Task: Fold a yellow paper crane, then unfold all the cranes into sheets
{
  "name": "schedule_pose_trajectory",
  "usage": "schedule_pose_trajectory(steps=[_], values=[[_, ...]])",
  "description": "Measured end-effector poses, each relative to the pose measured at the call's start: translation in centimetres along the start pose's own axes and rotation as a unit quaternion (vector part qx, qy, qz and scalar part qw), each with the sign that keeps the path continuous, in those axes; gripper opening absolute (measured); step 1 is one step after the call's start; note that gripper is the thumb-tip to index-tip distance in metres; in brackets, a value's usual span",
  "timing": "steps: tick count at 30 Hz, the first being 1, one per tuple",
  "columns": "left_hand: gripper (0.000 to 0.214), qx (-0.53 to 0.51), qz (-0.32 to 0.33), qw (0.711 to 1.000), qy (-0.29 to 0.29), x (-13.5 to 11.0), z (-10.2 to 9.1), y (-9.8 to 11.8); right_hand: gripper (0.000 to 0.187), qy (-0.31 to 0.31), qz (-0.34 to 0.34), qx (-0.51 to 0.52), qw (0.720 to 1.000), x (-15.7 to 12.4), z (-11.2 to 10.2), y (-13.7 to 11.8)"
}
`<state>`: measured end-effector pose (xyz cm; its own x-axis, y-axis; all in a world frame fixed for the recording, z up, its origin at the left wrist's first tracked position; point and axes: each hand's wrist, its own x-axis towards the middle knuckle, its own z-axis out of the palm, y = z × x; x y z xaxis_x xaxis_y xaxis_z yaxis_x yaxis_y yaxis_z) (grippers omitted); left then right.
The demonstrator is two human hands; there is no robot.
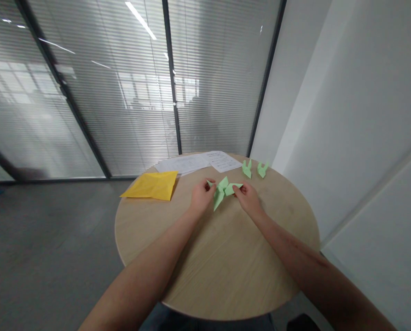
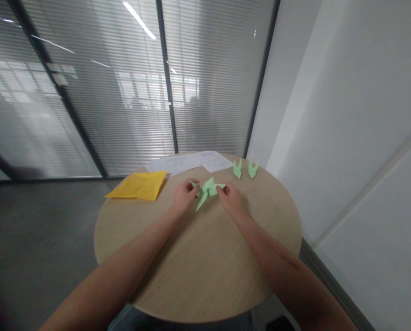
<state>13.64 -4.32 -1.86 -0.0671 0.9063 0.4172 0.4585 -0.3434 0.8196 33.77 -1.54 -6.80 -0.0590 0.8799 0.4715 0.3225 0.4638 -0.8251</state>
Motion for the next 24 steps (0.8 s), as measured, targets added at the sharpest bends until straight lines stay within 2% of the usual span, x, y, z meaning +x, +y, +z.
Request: schedule_pose_trajectory(steps=[3,10,15,20,24], values=[[0.029,-0.044,-0.029,0.998,0.015,0.2,-0.1,-0.1,0.030,0.048,0.033,0.034,0.998,0.0,0.2,-0.2],[0.033,-0.114,-0.077,0.990,0.040,0.6,-0.2,-0.3,0.036,0.047,0.071,0.120,0.989,-0.1,0.3,-1.2],[0.035,-0.209,-0.117,0.969,0.068,0.5,-0.6,0.3,0.036,0.059,0.098,0.166,0.979,0.0,0.1,-1.6],[0.039,-0.314,-0.144,0.935,0.082,0.7,-1.4,0.8,0.035,0.025,0.121,0.219,0.968,-0.1,0.3,-1.8],[0.036,-0.395,-0.163,0.903,0.050,1.2,-1.9,0.8,0.035,-0.028,0.148,0.257,0.955,-0.3,0.4,-2.0]])
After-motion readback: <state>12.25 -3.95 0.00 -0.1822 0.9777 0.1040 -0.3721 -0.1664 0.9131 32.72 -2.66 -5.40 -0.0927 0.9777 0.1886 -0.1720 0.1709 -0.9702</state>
